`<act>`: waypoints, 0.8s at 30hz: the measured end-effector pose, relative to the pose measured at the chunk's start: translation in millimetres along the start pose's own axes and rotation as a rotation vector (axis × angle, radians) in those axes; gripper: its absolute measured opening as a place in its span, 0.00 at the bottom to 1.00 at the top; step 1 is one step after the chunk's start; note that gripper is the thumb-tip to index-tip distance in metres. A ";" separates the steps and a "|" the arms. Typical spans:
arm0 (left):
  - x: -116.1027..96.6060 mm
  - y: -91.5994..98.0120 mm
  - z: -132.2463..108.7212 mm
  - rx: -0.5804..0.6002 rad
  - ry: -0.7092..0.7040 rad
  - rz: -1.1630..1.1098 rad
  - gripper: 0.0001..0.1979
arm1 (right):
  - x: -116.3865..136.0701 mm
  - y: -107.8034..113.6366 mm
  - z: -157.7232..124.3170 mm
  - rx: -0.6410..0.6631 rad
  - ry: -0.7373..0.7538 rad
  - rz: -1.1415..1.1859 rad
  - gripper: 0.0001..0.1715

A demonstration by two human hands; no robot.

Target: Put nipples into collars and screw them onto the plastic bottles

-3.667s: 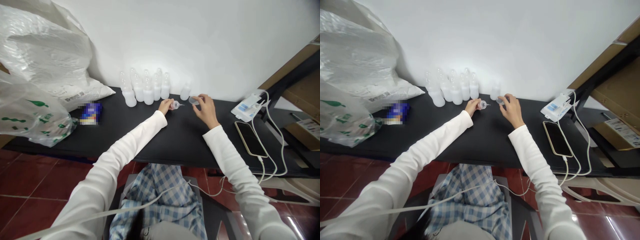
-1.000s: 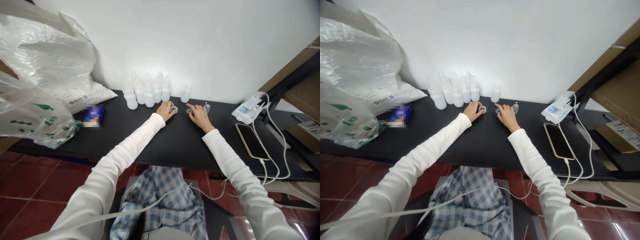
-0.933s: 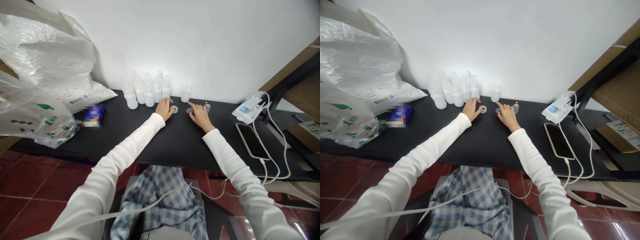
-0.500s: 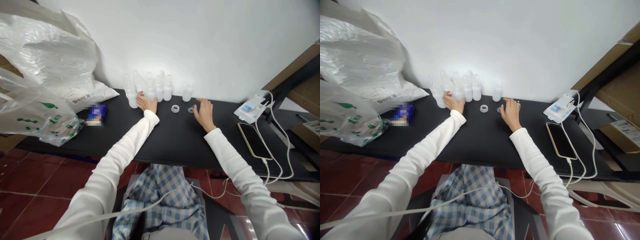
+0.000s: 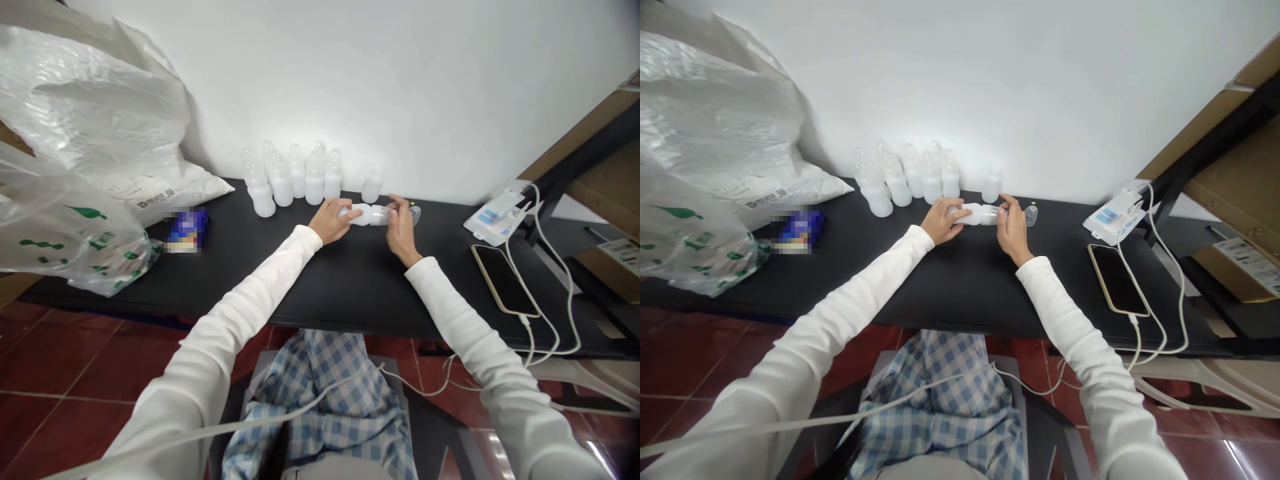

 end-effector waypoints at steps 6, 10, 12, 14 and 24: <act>-10.1 9.8 5.2 -0.041 -0.161 0.017 0.22 | 1.9 1.9 1.4 -0.031 -0.241 0.176 0.37; -13.0 14.9 7.8 -0.027 -0.105 -0.054 0.23 | 1.8 0.7 1.9 -0.065 -0.300 0.276 0.38; -14.3 16.4 8.8 -0.025 -0.050 -0.106 0.24 | 2.4 0.8 1.8 -0.089 -0.306 0.262 0.38; -16.1 17.6 10.0 -0.005 0.008 -0.163 0.26 | 3.4 0.7 1.1 -0.101 -0.318 0.252 0.38; -10.1 23.2 16.4 0.033 0.702 -0.713 0.31 | 7.1 8.1 4.7 0.109 -0.019 0.157 0.28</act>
Point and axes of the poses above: each hand's wrist, its own z-axis towards the middle knuckle, its own y-axis out of the back of the hand, x = y × z, the point moved 2 cm from there along z, towards the middle knuckle, and after that the axes turned 8 degrees about -x, right-handed, at the moved point
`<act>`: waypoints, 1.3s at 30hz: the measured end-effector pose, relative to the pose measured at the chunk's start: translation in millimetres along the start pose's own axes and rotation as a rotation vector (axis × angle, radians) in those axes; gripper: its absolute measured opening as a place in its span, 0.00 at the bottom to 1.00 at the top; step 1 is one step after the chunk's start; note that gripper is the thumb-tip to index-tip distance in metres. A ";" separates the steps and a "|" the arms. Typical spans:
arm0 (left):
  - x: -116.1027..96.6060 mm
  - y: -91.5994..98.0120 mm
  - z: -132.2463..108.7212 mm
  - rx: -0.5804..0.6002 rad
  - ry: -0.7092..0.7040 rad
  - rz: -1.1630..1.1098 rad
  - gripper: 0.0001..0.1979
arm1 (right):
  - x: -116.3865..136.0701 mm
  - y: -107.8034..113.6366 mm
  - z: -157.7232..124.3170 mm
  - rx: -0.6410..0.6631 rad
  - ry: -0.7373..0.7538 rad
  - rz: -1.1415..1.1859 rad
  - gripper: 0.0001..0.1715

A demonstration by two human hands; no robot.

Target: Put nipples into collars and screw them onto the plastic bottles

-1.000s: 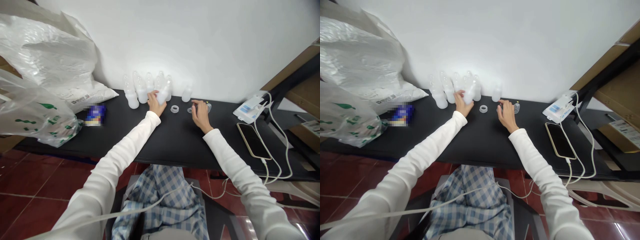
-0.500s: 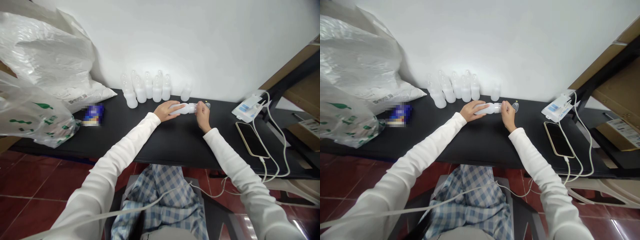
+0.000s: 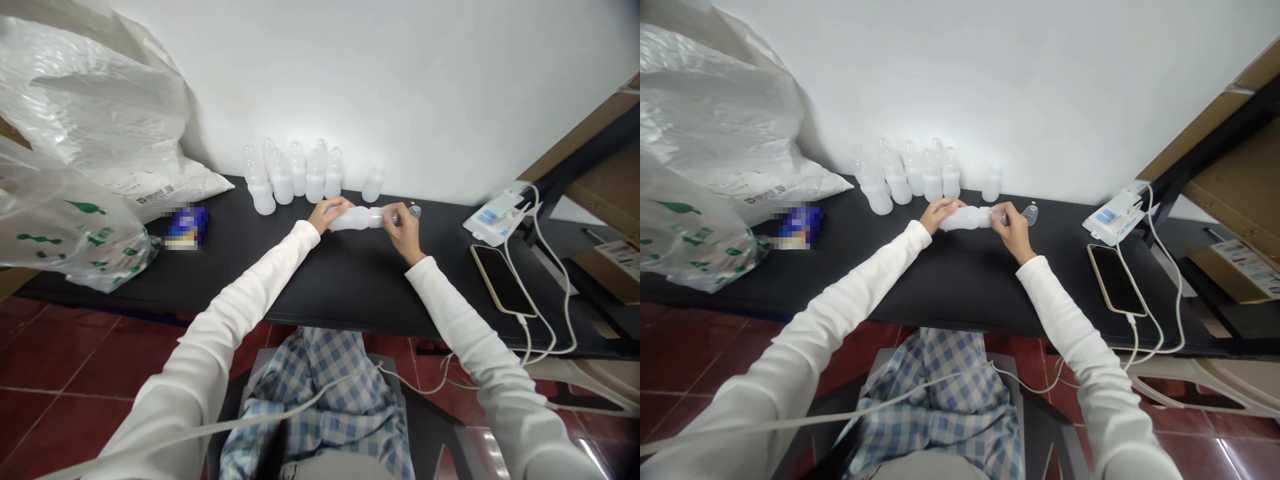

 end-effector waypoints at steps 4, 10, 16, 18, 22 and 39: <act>13.2 10.5 7.7 -0.065 0.345 -0.169 0.32 | 7.8 -2.1 1.6 0.184 0.263 -0.110 0.16; 16.0 14.3 7.3 -0.094 0.385 -0.190 0.26 | 14.1 -3.8 -0.7 0.167 0.331 -0.193 0.24; 10.3 12.3 5.2 -0.109 0.257 -0.124 0.27 | 0.0 -1.4 0.5 0.218 0.124 -0.196 0.28; 10.0 13.3 7.7 -0.131 0.194 -0.134 0.27 | -2.7 -1.3 2.3 0.194 0.117 -0.182 0.26; 18.5 18.0 14.6 -0.135 0.211 -0.142 0.26 | -0.2 1.5 4.6 0.173 0.260 -0.177 0.20; 13.7 2.9 26.2 -0.086 0.236 -0.226 0.37 | -19.5 20.5 10.6 -0.314 0.187 -0.411 0.21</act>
Point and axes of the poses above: each hand's wrist, its own z-axis towards the middle knuckle, its own y-axis out of the back of the hand, x = y × z, the point moved 2 cm from there along z, towards the middle knuckle, and after that the axes turned 8 degrees about -x, right-handed, at the moved point
